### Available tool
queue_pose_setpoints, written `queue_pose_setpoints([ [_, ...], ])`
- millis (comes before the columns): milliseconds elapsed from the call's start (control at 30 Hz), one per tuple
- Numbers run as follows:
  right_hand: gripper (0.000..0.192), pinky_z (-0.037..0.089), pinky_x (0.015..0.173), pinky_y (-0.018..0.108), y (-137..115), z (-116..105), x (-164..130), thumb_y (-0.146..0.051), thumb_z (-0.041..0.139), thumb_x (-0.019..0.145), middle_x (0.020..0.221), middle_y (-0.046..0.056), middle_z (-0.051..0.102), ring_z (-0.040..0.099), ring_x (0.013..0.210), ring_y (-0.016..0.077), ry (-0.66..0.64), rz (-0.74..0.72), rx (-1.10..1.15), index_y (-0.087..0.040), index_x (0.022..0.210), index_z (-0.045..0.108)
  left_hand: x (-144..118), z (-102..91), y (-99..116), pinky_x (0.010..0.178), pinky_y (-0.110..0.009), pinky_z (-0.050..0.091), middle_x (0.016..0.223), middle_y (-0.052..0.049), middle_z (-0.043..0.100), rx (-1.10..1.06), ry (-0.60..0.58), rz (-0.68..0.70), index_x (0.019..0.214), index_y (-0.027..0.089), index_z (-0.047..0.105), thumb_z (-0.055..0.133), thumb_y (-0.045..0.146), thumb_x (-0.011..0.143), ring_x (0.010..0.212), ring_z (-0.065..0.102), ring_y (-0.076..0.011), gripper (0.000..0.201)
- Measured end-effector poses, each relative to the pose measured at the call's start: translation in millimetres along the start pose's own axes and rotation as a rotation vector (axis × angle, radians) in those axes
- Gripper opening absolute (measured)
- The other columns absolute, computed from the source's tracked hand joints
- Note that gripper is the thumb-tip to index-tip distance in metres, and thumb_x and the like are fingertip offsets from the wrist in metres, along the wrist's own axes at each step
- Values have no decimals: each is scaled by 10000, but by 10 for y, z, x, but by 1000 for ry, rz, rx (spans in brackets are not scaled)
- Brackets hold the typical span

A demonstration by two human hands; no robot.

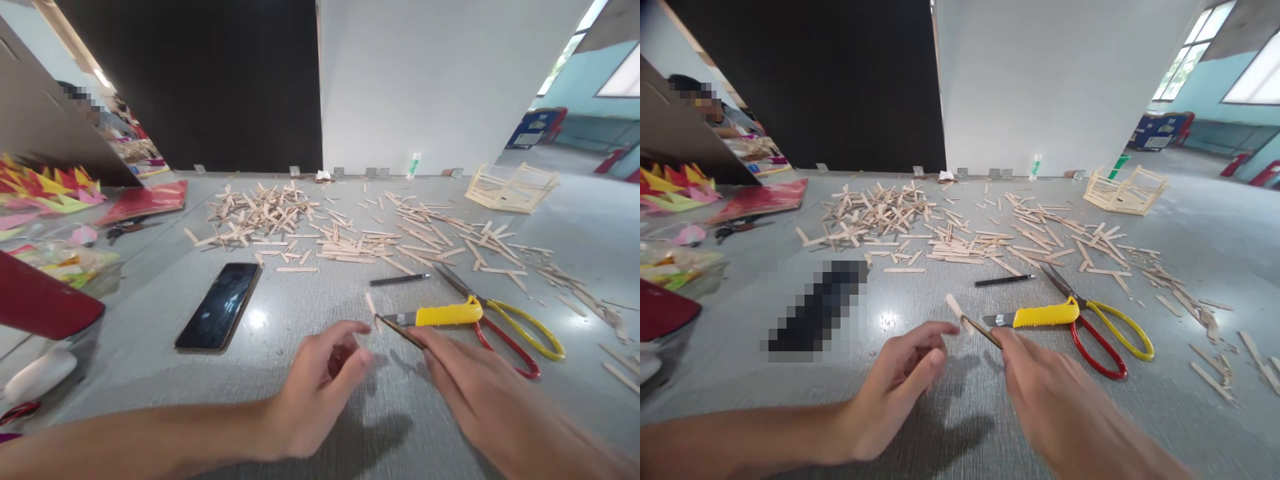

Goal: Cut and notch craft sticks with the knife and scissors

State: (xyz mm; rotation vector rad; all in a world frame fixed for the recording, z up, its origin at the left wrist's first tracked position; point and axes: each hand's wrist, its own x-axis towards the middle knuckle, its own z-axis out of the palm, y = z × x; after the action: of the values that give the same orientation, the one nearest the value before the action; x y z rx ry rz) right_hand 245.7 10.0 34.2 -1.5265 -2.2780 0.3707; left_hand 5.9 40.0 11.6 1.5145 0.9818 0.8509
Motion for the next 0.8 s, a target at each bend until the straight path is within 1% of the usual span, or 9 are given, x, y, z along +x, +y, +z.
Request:
queue_pose_setpoints([
  [100, 385, 580, 602, 298, -158, -87, 86, -430, 403, 1067, 968, 85, 809, 763, 785, 241, -10, 117, 198, -248, 1143, 735, -2, 24, -12, 520, -203, 388, 1013, -38, 651, 57, 72, 5, 1354, 179, 554, 643, 402, 975, 576, 477, -83, 449],
  [167, 416, 505, 494, 271, -270, -132, 133, -495, 403, 1055, 763, 42, 752, 671, 581, 190, -82, 214, 331, -250, 1038, 739, 2, 31, -23, 519, -206, 375, 896, -16, 673, 109, 39, 31, 1292, 170, 590, 582, 388, 1015, 544, 463, -85, 353],
  [233, 425, 477, 490, 274, -347, -143, 163, -532, 415, 1038, 681, 19, 684, 602, 532, 175, -134, 293, 420, -245, 994, 726, 2, 28, -24, 524, -211, 361, 715, 21, 617, 172, -12, 69, 1141, 165, 639, 460, 388, 1073, 536, 456, -101, 294],
  [367, 441, 502, 656, 340, -355, -125, 174, -581, 451, 1026, 722, 45, 677, 641, 707, 229, -205, 355, 428, -245, 899, 707, -26, 26, -13, 557, -226, 367, 643, 39, 509, 299, -29, 102, 870, 197, 553, 327, 369, 1108, 549, 459, -114, 370],
  [500, 372, 496, 812, 342, -196, -230, 170, -577, 497, 1044, 996, 66, 715, 639, 929, 244, -270, 363, 474, -271, 1075, 706, -73, 65, -23, 553, -245, 347, 613, 60, 427, 391, -31, 81, 862, 230, 457, 262, 307, 1097, 520, 421, -132, 315],
  [567, 383, 480, 653, 277, -129, -310, 178, -621, 518, 1025, 926, 28, 657, 597, 777, 186, -405, 463, 663, -286, 1150, 653, -82, 87, -37, 537, -252, 313, 588, 72, 388, 442, -51, 84, 853, 240, 432, 279, 273, 1074, 491, 378, -133, 270],
  [633, 414, 381, 462, 223, -139, -338, 184, -663, 498, 1010, 758, -35, 538, 460, 553, 125, -618, 566, 881, -277, 1134, 584, -77, 103, -56, 526, -256, 288, 571, 82, 361, 481, -82, 96, 855, 245, 419, 293, 253, 1053, 467, 345, -131, 235],
  [700, 428, 340, 408, 191, -251, -270, 176, -684, 475, 1000, 678, -78, 452, 370, 474, 93, -745, 612, 1033, -271, 1103, 516, -64, 114, -79, 528, -261, 280, 577, 84, 350, 514, -96, 100, 863, 248, 411, 282, 256, 1048, 466, 334, -133, 226],
  [800, 450, 369, 467, 163, -516, -37, 146, -690, 524, 970, 650, -96, 455, 389, 499, 77, -675, 677, 1190, -274, 1124, 451, -42, 127, -101, 546, -272, 286, 607, 68, 372, 566, -84, 94, 839, 255, 374, 254, 279, 1052, 499, 352, -143, 245],
])
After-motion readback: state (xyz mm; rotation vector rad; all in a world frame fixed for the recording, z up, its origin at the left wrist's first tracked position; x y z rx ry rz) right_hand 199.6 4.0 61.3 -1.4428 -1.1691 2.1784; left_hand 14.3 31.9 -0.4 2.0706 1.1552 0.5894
